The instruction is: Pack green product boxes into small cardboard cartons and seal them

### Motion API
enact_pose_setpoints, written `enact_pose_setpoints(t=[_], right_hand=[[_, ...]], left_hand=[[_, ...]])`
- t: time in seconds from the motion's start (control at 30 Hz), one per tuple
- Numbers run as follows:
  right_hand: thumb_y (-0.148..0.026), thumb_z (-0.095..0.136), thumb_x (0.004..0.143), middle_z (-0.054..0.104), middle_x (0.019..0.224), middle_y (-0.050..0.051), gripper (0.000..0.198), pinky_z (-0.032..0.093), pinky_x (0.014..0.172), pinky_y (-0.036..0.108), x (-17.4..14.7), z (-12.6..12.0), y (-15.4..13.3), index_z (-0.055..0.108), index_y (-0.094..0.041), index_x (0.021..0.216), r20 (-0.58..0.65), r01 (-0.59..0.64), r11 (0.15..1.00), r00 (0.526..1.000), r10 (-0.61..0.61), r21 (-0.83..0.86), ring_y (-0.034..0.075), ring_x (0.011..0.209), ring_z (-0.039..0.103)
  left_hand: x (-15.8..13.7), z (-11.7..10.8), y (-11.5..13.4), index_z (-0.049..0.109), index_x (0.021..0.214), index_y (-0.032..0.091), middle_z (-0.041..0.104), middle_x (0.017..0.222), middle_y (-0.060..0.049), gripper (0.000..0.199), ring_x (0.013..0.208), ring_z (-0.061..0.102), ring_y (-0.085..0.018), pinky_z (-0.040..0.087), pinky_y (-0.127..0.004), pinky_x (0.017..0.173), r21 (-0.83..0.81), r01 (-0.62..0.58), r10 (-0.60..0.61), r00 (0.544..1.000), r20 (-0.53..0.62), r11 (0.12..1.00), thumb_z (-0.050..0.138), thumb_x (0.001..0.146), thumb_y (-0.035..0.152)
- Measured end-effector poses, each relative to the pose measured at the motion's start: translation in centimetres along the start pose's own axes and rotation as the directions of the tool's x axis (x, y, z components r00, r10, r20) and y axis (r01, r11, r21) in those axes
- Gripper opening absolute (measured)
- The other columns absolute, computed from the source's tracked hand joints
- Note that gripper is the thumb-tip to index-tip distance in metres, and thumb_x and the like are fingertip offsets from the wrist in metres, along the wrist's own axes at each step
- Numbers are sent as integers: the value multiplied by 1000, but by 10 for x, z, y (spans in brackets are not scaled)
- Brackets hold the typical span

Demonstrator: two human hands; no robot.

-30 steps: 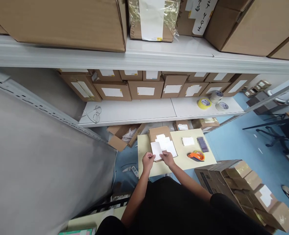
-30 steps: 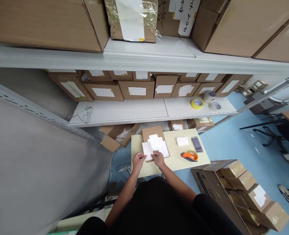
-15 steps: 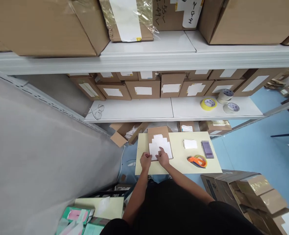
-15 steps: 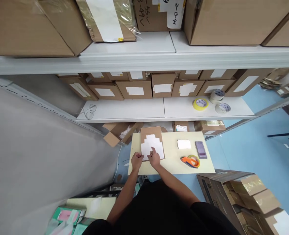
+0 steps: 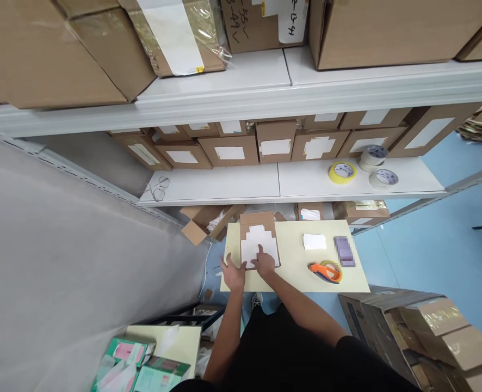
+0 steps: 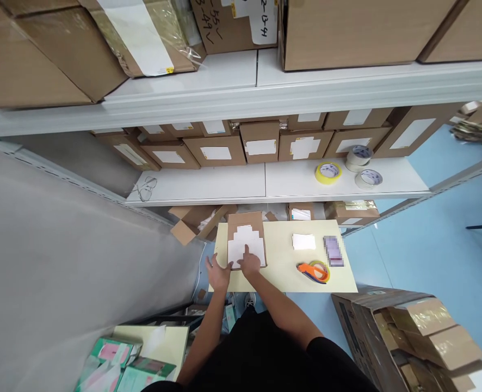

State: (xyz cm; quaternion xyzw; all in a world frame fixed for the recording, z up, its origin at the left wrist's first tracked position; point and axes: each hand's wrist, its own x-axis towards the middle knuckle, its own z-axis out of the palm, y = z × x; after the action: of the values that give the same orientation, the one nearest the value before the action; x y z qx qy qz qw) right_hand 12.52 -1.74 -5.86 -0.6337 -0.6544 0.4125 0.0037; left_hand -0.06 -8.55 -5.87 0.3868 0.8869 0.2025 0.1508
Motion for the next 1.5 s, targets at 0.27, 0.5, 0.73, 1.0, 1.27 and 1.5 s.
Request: enact_pose_setpoints(t=[0.27,0.5,0.73,1.0,1.27,1.5], right_hand=[[-37,55,98,77,87,8,52,48,76,30,-18,1,24,52,-20,147,-276,45,994,961,-15,103,26,86,73],[-55,47,90,61,62,-2,55,49,68,30,-29,-8,87,65,-17,126,-572,124,882,800,182,454,23,64,64],[-62,69,73,75,103,8,61,51,93,41,-9,35,77,69,-24,122,-288,-22,662,889,355,749,28,101,70],[-60,88,50,76,97,7,66,55,90,45,-10,66,26,68,-23,102,-262,169,314,923,283,934,30,97,69],[-47,88,63,76,107,5,47,52,93,41,-65,9,29,66,-26,99,-498,429,283,830,250,858,28,103,68],[-43,86,67,74,115,6,46,50,98,42,-142,-54,70,68,-26,106,-664,568,346,611,430,747,29,112,65]], left_hand=[[29,34,8,43,157,17,34,168,-15,64,155,27,-38,38,-57,119,-130,-425,444,850,282,896,47,99,44],[72,40,-51,29,164,17,16,175,-13,79,161,16,-29,20,-48,129,-385,-392,513,807,292,835,38,100,62],[105,-12,-95,48,154,23,35,169,-11,76,160,18,-27,11,-42,131,-481,-115,329,861,388,869,51,94,69],[79,-30,-64,32,163,23,15,174,-13,104,161,10,-30,12,-42,130,-442,30,241,805,543,897,72,79,69],[64,-22,-45,37,162,23,33,169,-7,94,158,26,-30,23,-41,128,-741,178,460,684,566,647,75,82,55],[17,-14,45,38,162,23,36,167,-5,88,155,33,-30,29,-40,126,-813,152,709,417,569,563,72,86,51]])
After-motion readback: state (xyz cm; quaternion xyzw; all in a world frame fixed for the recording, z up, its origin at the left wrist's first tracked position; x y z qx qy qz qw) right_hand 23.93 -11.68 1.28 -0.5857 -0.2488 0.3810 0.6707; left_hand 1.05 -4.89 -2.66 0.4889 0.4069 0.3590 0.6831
